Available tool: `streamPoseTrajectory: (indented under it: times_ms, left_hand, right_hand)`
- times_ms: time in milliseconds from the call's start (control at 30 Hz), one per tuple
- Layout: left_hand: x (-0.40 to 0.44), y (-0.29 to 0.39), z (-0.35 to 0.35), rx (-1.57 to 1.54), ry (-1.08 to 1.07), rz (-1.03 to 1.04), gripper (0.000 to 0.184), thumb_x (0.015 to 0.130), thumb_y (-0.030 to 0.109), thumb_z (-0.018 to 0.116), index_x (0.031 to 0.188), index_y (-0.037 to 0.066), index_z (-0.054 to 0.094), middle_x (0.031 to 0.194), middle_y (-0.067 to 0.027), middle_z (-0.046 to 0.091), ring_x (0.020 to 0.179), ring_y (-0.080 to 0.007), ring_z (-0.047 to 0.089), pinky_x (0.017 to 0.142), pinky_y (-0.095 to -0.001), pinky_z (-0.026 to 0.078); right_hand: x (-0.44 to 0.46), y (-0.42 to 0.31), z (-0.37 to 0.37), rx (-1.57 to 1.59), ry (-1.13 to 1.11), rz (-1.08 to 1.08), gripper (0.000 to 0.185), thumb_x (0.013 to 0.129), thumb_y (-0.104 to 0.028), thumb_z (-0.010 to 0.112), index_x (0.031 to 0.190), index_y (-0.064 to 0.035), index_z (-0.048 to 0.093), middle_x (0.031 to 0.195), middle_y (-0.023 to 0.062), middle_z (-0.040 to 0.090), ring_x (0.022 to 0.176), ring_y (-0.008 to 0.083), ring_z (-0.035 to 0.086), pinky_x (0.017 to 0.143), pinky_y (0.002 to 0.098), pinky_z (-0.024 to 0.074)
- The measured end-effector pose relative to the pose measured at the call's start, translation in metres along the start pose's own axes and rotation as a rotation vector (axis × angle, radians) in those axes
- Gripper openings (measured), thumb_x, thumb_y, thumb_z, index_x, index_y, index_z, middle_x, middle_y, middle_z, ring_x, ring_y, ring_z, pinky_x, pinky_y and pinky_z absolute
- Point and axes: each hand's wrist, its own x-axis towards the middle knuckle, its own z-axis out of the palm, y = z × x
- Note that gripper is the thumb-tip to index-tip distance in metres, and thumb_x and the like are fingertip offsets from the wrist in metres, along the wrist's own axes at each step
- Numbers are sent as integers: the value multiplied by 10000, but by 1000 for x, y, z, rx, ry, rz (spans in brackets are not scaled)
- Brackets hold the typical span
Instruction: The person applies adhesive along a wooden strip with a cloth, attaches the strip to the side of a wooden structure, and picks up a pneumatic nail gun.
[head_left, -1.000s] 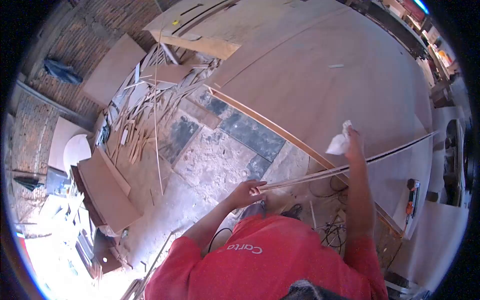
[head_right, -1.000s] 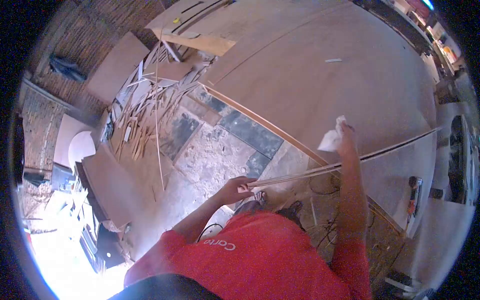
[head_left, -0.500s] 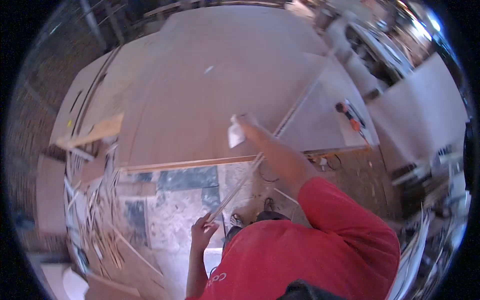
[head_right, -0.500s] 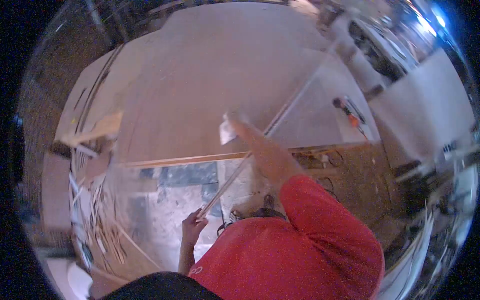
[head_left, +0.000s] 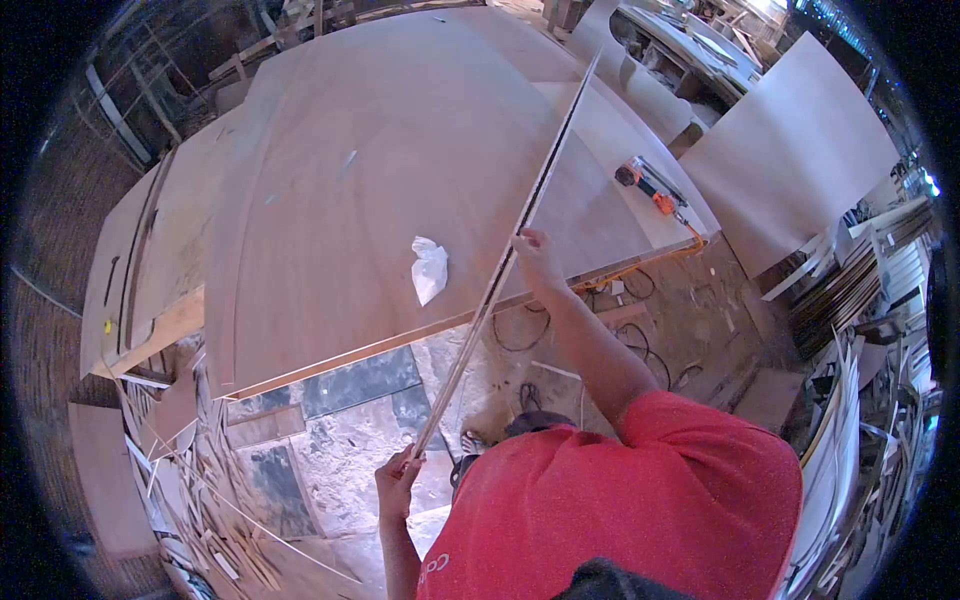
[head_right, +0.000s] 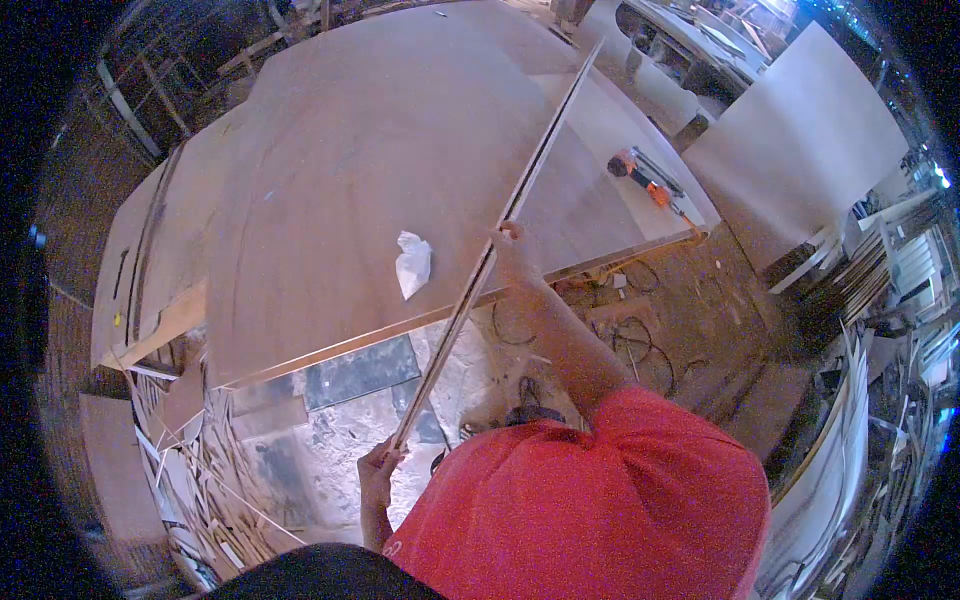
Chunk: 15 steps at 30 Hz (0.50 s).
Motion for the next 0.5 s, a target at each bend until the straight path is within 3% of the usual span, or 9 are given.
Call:
streamPoseTrajectory:
  times_ms: [67,167,233,333,500]
  left_hand:
    - [1,2,-3,18,8,0,402,940,126,742,1296,-48,675,1081,-88,723,964,-139,655,887,-282,511]
    - [3,6,-5,28,38,3,359,964,175,717,1247,-45,701,1005,-73,733,908,-133,656,862,-285,514]
    - [8,0,-12,22,61,0,338,978,205,702,1203,-47,722,950,-63,737,874,-128,654,840,-287,515]
    - [13,-1,-20,143,150,28,355,1018,292,659,990,-50,752,823,-53,722,779,-117,639,745,-306,514]
    - [21,4,-19,117,240,26,384,1033,292,642,1037,-80,739,876,-82,736,768,-137,661,740,-308,530]
  right_hand:
    - [-20,-44,-33,118,-91,291,426,904,-314,729,1225,-37,692,1020,100,684,969,186,629,859,355,500]
    - [-14,1,-33,-61,-11,121,449,913,-331,724,1242,-27,678,1027,97,681,961,190,623,853,347,496]
    - [-18,-9,-35,-6,-23,181,446,921,-331,717,1245,-27,676,1035,97,684,963,192,624,856,347,496]
    - [-21,-5,-30,48,-37,225,435,938,-331,702,1248,-27,676,1047,99,688,964,196,629,865,346,497]
    - [-21,-22,-32,5,-101,237,425,953,-328,690,1258,-32,671,1044,93,684,957,199,628,874,348,496]
